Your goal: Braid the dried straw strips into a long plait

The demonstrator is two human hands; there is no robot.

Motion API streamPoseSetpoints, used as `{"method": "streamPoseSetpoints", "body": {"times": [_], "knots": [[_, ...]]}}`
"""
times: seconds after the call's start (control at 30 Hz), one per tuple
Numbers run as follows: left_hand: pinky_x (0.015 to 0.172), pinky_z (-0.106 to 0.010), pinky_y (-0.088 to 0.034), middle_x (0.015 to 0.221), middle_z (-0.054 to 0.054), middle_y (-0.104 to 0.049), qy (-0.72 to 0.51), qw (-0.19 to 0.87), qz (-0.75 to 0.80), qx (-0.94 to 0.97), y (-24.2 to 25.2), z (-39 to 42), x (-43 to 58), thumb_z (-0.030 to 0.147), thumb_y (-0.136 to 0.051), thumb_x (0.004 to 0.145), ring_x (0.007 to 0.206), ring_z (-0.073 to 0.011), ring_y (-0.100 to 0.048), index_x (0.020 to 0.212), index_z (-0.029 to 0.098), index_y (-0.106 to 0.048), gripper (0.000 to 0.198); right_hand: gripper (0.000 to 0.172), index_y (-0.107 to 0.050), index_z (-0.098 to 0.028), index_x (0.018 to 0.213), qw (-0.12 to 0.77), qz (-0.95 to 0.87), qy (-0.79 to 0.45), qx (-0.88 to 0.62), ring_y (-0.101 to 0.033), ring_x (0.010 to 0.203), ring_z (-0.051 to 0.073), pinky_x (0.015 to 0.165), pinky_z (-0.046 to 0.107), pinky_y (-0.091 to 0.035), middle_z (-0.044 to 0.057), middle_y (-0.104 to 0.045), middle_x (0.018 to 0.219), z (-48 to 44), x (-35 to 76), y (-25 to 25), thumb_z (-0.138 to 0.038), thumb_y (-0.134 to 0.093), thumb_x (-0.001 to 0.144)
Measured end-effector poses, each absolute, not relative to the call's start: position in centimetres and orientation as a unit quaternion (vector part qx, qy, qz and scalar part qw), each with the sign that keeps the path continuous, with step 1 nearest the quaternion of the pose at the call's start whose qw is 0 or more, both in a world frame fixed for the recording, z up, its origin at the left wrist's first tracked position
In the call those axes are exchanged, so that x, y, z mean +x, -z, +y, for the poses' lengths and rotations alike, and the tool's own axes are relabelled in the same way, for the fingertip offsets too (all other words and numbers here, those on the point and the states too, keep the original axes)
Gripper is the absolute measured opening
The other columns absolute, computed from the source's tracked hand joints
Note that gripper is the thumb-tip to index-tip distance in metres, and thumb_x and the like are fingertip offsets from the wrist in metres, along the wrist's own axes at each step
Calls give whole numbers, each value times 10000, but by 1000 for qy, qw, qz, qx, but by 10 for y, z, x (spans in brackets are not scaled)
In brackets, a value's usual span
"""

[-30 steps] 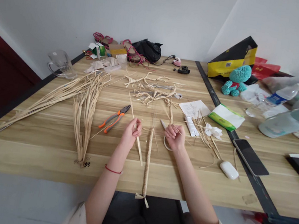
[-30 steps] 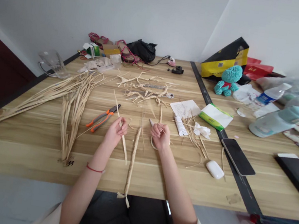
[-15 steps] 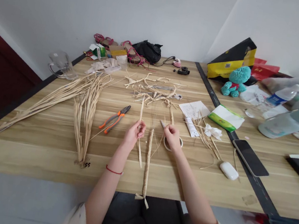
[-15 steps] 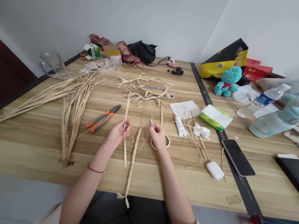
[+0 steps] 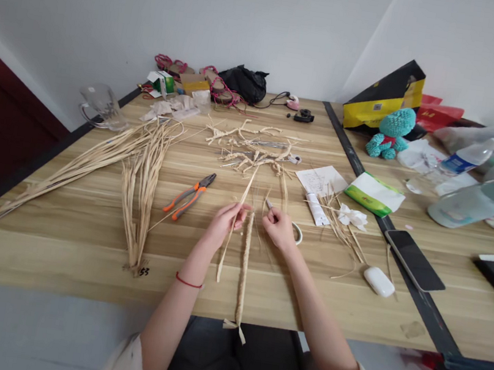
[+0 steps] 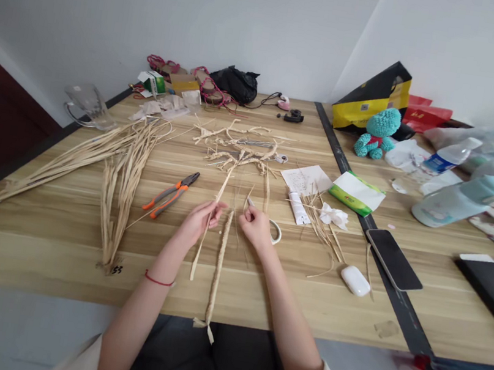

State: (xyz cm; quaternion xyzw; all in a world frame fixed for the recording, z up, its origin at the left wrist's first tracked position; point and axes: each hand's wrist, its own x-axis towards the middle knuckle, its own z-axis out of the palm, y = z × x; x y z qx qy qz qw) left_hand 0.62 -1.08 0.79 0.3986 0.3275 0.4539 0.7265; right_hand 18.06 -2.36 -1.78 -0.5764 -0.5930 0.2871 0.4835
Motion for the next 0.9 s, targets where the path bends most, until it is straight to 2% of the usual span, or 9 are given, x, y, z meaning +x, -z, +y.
{"method": "streamPoseSetpoints", "body": {"times": [0.17,0.3,0.5,0.77,0.9], "knots": [[459,-199,-282,631,-7,-527,-431,705,331,455,-3,-11,9,403,-621,778,518,-64,-435,814,120,-691,293,244,-314,-214,543,488,-601,-316,-549,-285,516,100,512,266,-232,-63,-299,516,-27,175,14,-185,-516,677],[465,-203,-287,623,-9,-536,-419,691,341,480,-1,-12,13,405,-630,769,511,-68,-430,767,121,-690,290,279,-339,-213,568,505,-590,-389,-497,-294,515,101,494,264,-238,-60,-322,530,-29,167,12,-255,-561,732],[464,-202,-299,624,-6,-532,-431,693,341,467,-2,-13,15,419,-628,766,511,-72,-431,798,122,-689,305,306,-394,-207,601,528,-545,-480,-440,-349,530,98,509,251,-271,-54,-391,555,-31,165,8,-350,-629,735],[462,-199,-304,625,-4,-543,-435,692,346,461,0,-12,15,412,-641,755,503,-68,-433,814,122,-688,300,332,-435,-207,623,519,-511,-527,-438,-285,477,86,463,244,-208,-60,-374,530,-31,168,3,-427,-654,739],[465,-197,-301,612,6,-541,-437,685,357,461,-1,-13,15,387,-649,751,504,-69,-434,846,131,-683,275,330,-457,-207,632,512,-476,-573,-427,-300,464,81,462,237,-247,-65,-388,518,-31,166,0,-431,-683,721]]}}
